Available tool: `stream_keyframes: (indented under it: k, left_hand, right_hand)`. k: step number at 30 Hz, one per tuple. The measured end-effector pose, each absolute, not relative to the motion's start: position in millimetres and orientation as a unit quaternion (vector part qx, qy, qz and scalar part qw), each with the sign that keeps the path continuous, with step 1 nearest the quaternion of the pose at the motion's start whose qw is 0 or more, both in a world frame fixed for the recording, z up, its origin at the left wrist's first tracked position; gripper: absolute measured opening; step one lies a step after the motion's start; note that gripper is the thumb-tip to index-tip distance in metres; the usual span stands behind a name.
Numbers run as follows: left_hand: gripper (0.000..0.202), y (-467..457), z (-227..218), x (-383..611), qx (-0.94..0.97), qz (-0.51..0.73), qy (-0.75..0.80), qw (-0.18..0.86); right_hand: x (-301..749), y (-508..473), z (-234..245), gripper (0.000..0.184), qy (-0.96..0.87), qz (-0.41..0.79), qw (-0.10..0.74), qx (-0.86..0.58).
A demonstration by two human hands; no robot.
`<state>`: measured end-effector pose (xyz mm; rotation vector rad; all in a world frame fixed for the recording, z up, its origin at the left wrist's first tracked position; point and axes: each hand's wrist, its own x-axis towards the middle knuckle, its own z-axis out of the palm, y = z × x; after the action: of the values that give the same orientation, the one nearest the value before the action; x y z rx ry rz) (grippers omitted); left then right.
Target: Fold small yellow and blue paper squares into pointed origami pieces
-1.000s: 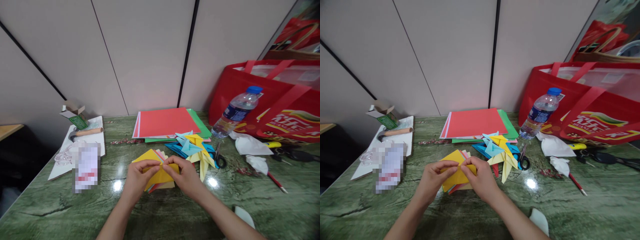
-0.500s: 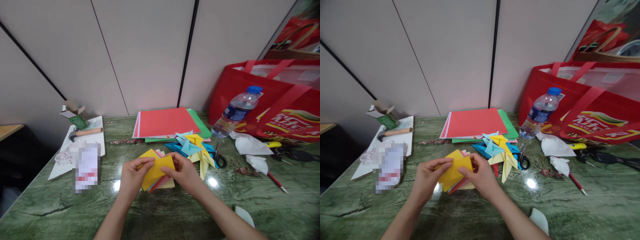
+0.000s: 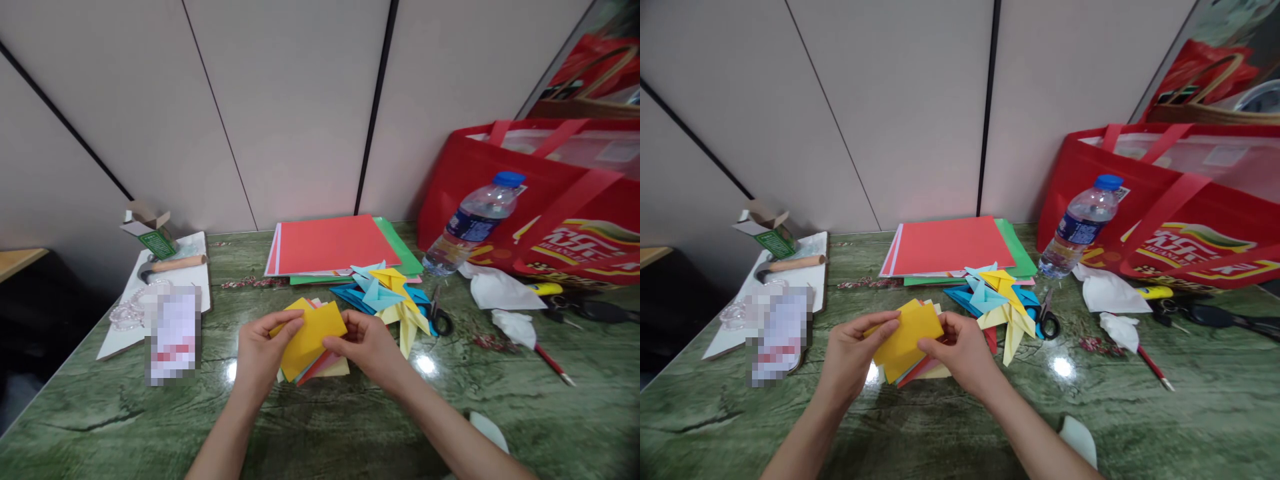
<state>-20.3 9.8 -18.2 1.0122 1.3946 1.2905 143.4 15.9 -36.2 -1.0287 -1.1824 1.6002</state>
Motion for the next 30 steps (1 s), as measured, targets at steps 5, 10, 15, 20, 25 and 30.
stream_keyframes:
  k: [5, 10, 15, 20, 25, 30]
  left_hand:
    - [0.013, 9.6, -18.4, -21.5, 0.42, 0.524, 0.574, 0.469]
    - [0.013, 10.0, -15.3, -22.8, 0.434, 0.523, 0.59, 0.436]
    - [0.012, 11.7, -15.6, -26.1, 0.455, 0.528, 0.596, 0.399]
    - [0.013, 13.0, -16.0, -27.6, 0.46, 0.524, 0.596, 0.399]
    - [0.012, 9.7, -10.4, -22.1, 0.473, 0.502, 0.604, 0.4]
    - [0.009, 5.5, -8.6, -15.3, 0.525, 0.468, 0.595, 0.389]
  right_hand:
    - [144.9, 16.3, -33.5, 0.019, -0.452, 0.661, 0.435, -0.412]
    - [146.2, 17.1, -34.7, 0.026, -0.433, 0.673, 0.421, -0.427]
    - [146.2, 16.9, -35.6, 0.033, -0.418, 0.694, 0.43, -0.399]
    - [145.3, 17.5, -35.2, 0.037, -0.426, 0.694, 0.429, -0.39]
    - [142.6, 16.0, -37.4, 0.038, -0.477, 0.67, 0.401, -0.402]
    - [142.6, 13.5, -37.6, 0.036, -0.557, 0.594, 0.388, -0.433]
